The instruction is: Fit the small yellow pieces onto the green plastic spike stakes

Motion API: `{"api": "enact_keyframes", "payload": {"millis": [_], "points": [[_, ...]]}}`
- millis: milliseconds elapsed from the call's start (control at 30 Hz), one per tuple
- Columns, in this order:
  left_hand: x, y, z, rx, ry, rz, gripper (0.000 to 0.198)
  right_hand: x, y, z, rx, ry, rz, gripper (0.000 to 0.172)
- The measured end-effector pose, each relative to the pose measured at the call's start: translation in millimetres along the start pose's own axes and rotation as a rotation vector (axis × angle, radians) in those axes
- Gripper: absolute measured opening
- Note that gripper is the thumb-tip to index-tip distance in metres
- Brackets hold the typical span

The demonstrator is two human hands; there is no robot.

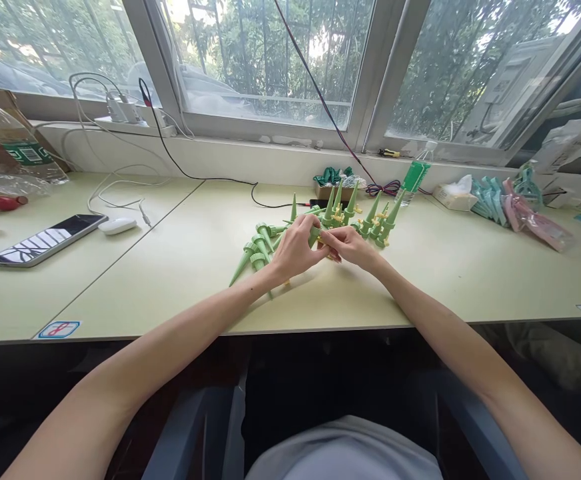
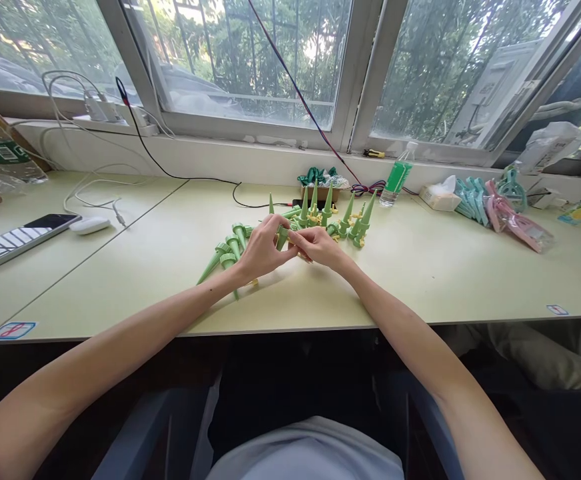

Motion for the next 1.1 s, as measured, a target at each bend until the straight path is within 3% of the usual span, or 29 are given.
{"api": "enact_keyframes", "payload": {"millis": [467, 1100], "points": [[1.1, 2.4, 0.1, -0.018, -0.027, -0.027, 0.028, 1.9, 1.8, 0.1, -0.023, -0.004, -0.033, 0.053], [3.4, 12.8, 6.0, 0.026, 0.058, -0.150, 0.021, 3.3, 1.9, -4.0, -0.127, 0.008, -0.043, 0.051]]}}
Point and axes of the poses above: each hand's wrist, its own x-axis away from the middle knuckle, its own z-axis out of the back of the hand, y = z × x, the point moved 7 cm from there along -x, towards the middle knuckle, and after that the axes turned 13 degrees about y, right-handed, at the moved point
